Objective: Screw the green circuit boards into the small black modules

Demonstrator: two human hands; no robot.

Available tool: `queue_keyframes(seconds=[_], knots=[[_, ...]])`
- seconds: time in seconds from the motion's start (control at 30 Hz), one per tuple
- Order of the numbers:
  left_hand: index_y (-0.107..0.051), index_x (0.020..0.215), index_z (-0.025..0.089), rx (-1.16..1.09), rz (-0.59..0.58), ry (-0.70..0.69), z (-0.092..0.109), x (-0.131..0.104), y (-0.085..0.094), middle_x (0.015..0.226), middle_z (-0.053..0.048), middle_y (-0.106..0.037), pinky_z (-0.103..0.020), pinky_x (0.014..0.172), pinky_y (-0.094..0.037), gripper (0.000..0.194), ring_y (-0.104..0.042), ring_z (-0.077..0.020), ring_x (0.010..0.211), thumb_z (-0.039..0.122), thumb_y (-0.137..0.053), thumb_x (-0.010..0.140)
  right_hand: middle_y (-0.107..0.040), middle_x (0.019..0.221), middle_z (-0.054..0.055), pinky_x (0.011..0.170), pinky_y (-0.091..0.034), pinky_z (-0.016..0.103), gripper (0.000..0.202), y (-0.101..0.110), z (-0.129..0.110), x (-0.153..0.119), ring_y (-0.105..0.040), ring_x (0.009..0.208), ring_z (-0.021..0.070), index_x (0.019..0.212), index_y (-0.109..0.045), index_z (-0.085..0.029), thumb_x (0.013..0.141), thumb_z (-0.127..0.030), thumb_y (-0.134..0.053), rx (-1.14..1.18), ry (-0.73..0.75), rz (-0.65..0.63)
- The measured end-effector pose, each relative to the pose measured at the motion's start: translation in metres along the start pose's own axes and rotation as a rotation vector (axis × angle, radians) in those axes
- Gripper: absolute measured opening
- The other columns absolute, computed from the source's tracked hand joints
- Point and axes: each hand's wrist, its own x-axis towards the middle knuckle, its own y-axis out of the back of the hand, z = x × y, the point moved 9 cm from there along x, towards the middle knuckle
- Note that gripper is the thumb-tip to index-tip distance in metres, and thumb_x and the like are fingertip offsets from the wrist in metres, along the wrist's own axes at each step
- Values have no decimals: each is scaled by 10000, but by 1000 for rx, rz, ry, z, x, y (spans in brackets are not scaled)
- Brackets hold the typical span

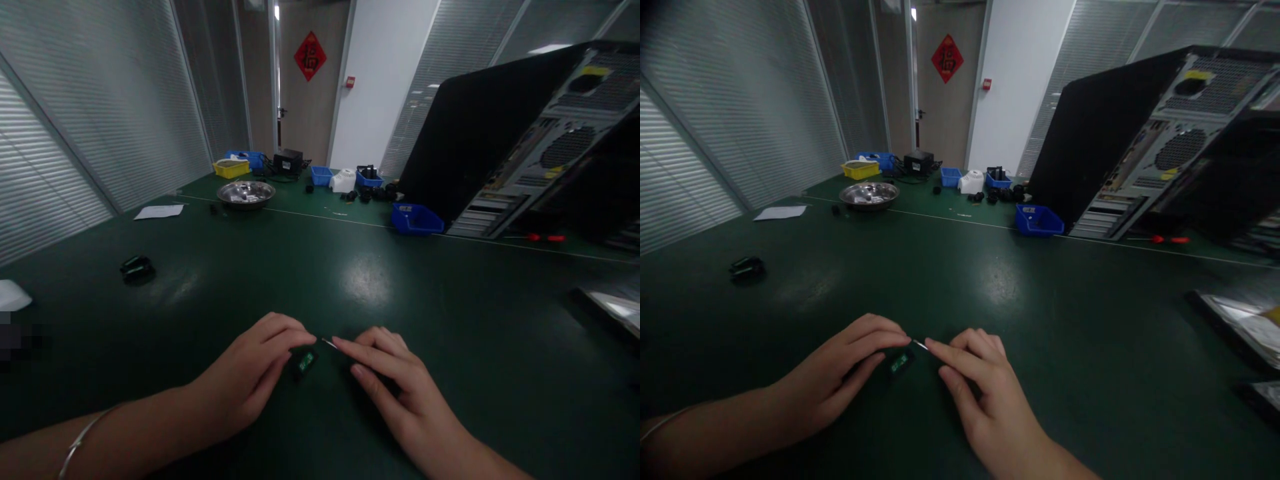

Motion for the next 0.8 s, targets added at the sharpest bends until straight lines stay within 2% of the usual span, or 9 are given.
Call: queue_keyframes(seconds=[0.07,0.17,0.33,0.5,0.8], knots=[[-474,1352,266,26,-48,-75,4,-1,-6,1371,-57,-550,-380,1082,-410,513,-491,-199,1268,8,-378,919,-599,948,12,785,-385,403,422,0,0,1,-547,888,217,1336,-558,-407,996,-169,-484,3,1,9],[-471,1366,283,44,-114,-123,4,-3,-14,1444,-29,-517,-376,1128,-369,544,-434,-196,1346,-2,-417,905,-596,935,9,780,-380,402,415,0,0,2,-543,878,213,1332,-565,-399,997,-167,-484,-5,2,5],[-574,1217,256,-3,-107,-42,-2,-1,-14,1250,-45,-620,-356,1003,-465,377,-550,-203,1168,56,-500,905,-599,947,16,797,-384,411,406,-1,-2,1,-548,879,210,1336,-566,-376,998,-168,-482,-62,6,-20],[-610,1032,217,-39,-64,108,-13,2,-9,1032,-43,-625,-342,828,-496,214,-590,-203,961,87,-579,866,-601,958,41,792,-397,422,423,-5,-11,0,-559,881,221,1350,-565,-337,980,-153,-474,-173,69,-107],[-629,984,196,-105,-25,155,-14,3,-5,956,-41,-622,-325,766,-469,183,-591,-197,885,93,-624,833,-617,936,60,744,-418,405,414,-12,-15,3,-579,861,225,1329,-592,-285,958,-141,-479,-284,98,-196]])
